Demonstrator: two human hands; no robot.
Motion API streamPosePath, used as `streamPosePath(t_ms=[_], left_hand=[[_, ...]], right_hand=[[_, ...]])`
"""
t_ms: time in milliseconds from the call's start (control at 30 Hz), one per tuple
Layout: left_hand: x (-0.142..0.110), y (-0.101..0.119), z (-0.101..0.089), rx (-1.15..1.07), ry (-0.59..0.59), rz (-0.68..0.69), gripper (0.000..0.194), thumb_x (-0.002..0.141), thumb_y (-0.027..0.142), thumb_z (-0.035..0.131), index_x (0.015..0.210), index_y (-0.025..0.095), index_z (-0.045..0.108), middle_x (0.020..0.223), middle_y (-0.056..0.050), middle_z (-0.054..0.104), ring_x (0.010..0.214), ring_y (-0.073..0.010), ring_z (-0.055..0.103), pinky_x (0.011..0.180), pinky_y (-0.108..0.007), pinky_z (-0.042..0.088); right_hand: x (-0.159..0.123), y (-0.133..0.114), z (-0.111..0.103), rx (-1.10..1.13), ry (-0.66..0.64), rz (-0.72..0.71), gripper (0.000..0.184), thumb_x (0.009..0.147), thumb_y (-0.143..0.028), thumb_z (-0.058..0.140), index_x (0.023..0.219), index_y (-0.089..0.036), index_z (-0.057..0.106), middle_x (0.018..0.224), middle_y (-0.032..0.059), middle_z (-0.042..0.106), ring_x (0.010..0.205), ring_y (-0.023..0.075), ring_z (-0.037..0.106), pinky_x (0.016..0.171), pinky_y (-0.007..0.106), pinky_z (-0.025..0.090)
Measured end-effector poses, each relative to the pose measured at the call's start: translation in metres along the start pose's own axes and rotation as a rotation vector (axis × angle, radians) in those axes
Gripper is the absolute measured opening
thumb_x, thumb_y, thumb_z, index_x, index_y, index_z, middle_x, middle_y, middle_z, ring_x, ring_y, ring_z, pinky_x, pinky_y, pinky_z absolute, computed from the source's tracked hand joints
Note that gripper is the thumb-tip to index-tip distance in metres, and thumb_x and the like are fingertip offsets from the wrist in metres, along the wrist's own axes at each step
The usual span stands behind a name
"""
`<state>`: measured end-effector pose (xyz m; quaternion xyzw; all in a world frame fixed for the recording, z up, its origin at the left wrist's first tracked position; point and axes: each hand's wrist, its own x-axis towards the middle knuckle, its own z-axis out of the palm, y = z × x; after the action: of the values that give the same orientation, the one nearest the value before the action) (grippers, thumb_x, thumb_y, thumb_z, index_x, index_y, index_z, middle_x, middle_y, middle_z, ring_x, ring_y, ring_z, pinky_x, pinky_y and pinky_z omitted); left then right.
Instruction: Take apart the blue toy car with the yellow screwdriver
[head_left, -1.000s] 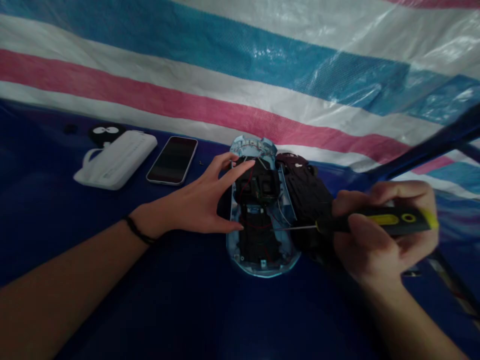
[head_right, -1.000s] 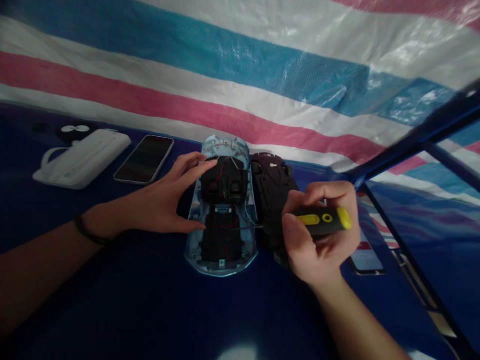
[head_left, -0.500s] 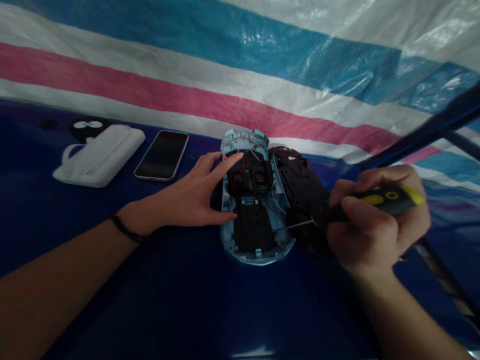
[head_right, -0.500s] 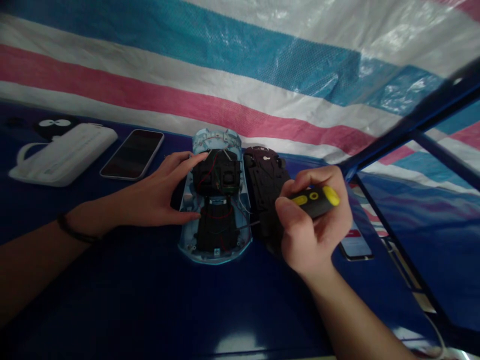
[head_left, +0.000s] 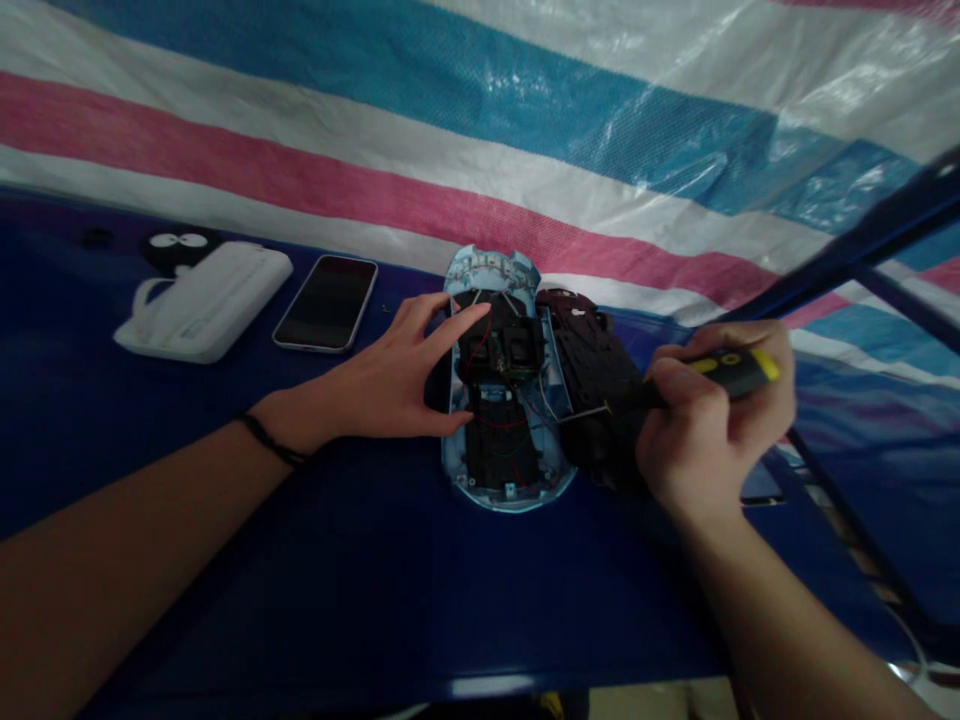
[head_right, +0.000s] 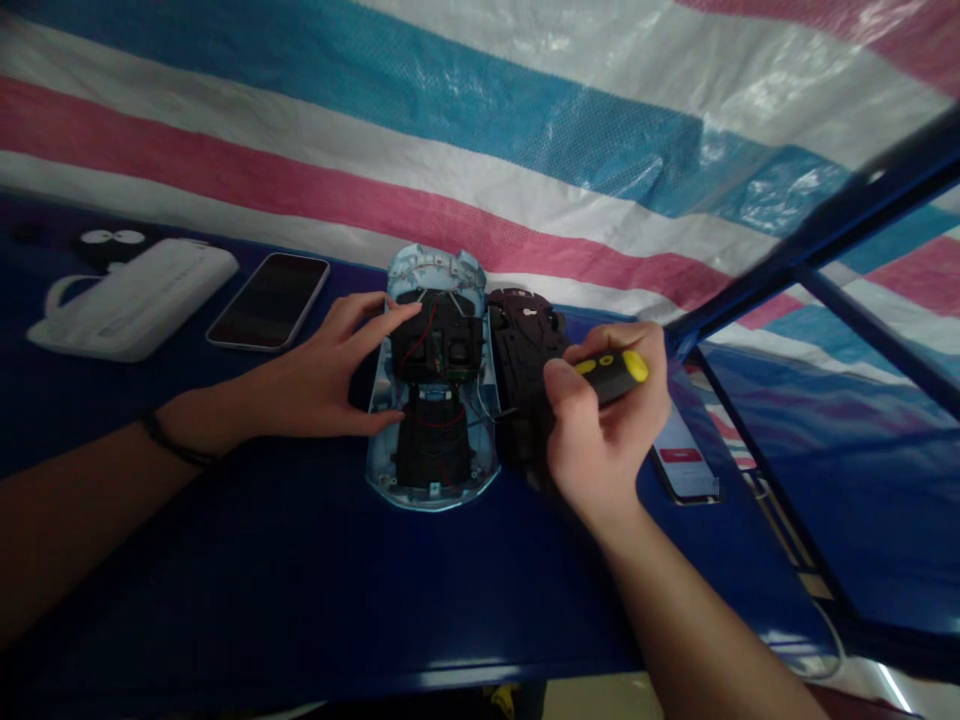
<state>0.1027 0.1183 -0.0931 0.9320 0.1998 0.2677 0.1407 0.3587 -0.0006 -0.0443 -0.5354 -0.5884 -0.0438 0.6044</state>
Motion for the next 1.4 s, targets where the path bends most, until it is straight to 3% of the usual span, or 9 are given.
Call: streamPosePath(t_ms=[100, 300, 733, 933, 1033, 1133, 1200, 1267, 1400], left_hand=[[0.0, 0.0, 0.001, 0.016, 0.007, 0.011, 0.104, 0.087, 0.044, 0.08, 0.169, 0.021, 0.021, 0.16, -0.022, 0.03, 0.153, -0.0434, 0.032, 0.127, -0.064, 0.036], [0.001, 0.0, 0.002, 0.028, 0.041, 0.039, 0.102, 0.088, 0.043, 0.08, 0.168, 0.02, 0.023, 0.159, -0.023, 0.032, 0.152, -0.0431, 0.034, 0.126, -0.063, 0.037], [0.001, -0.001, 0.003, 0.018, 0.05, 0.048, 0.1, 0.088, 0.046, 0.079, 0.167, 0.018, 0.025, 0.156, -0.024, 0.034, 0.149, -0.0415, 0.036, 0.124, -0.062, 0.039], [0.002, -0.002, 0.005, -0.004, 0.069, 0.059, 0.097, 0.089, 0.046, 0.079, 0.166, 0.014, 0.029, 0.154, -0.025, 0.036, 0.148, -0.0421, 0.037, 0.124, -0.062, 0.038], [0.003, -0.003, 0.005, -0.005, 0.066, 0.053, 0.097, 0.088, 0.046, 0.079, 0.166, 0.013, 0.029, 0.153, -0.026, 0.036, 0.149, -0.0435, 0.036, 0.124, -0.063, 0.038], [0.003, -0.005, 0.006, -0.009, 0.06, 0.05, 0.1, 0.087, 0.047, 0.079, 0.166, 0.014, 0.028, 0.154, -0.026, 0.035, 0.15, -0.0452, 0.035, 0.123, -0.066, 0.038], [0.003, -0.005, 0.006, -0.014, 0.056, 0.049, 0.101, 0.087, 0.048, 0.079, 0.166, 0.015, 0.027, 0.155, -0.027, 0.033, 0.15, -0.0458, 0.034, 0.122, -0.069, 0.038], [0.003, -0.006, 0.007, -0.02, 0.055, 0.043, 0.102, 0.086, 0.048, 0.08, 0.167, 0.016, 0.026, 0.156, -0.027, 0.033, 0.15, -0.0462, 0.034, 0.122, -0.07, 0.038], [0.003, -0.006, 0.007, -0.054, 0.066, 0.043, 0.103, 0.085, 0.045, 0.081, 0.167, 0.017, 0.026, 0.156, -0.027, 0.034, 0.15, -0.0466, 0.034, 0.121, -0.071, 0.039]], right_hand=[[0.002, -0.003, 0.002, -0.017, 0.038, -0.115, 0.016, 0.083, -0.022, 0.069, 0.088, -0.024, 0.054, 0.079, -0.0026, 0.054, 0.068, 0.0151, 0.052, 0.066, 0.033, 0.041], [0.001, -0.005, 0.003, -0.066, -0.084, -0.164, 0.02, 0.093, -0.028, 0.072, 0.092, -0.024, 0.052, 0.078, -0.0036, 0.054, 0.066, 0.0139, 0.05, 0.063, 0.031, 0.04], [0.002, -0.004, 0.001, -0.112, -0.23, -0.076, 0.023, 0.096, -0.035, 0.073, 0.096, -0.025, 0.052, 0.075, -0.003, 0.052, 0.063, 0.014, 0.049, 0.055, 0.028, 0.038], [0.015, 0.004, -0.002, -0.115, -0.339, -0.06, 0.031, 0.091, -0.031, 0.072, 0.108, -0.026, 0.047, 0.082, -0.0024, 0.057, 0.064, 0.0147, 0.055, 0.057, 0.028, 0.045], [0.042, -0.005, -0.005, -0.167, -0.541, -0.125, 0.042, 0.088, -0.03, 0.073, 0.121, -0.024, 0.047, 0.08, -0.0025, 0.062, 0.063, 0.0156, 0.059, 0.058, 0.028, 0.045], [0.075, -0.028, -0.003, -0.281, -0.913, -0.217, 0.03, 0.092, -0.028, 0.065, 0.12, -0.02, 0.058, 0.084, 0.0015, 0.07, 0.066, 0.0156, 0.065, 0.063, 0.028, 0.045], [0.09, -0.045, 0.004, -0.33, -1.054, -0.275, 0.027, 0.093, -0.027, 0.06, 0.118, -0.018, 0.064, 0.084, 0.0027, 0.072, 0.068, 0.0154, 0.066, 0.065, 0.027, 0.043], [0.098, -0.056, 0.015, -0.448, -1.078, -0.314, 0.022, 0.097, -0.035, 0.058, 0.107, -0.018, 0.068, 0.074, 0.0026, 0.068, 0.061, 0.0147, 0.06, 0.061, 0.028, 0.036], [0.101, -0.057, 0.032, -0.666, -0.976, -0.353, 0.036, 0.106, -0.045, 0.049, 0.092, -0.018, 0.067, 0.067, 0.0048, 0.063, 0.059, 0.0161, 0.055, 0.06, 0.032, 0.026]])
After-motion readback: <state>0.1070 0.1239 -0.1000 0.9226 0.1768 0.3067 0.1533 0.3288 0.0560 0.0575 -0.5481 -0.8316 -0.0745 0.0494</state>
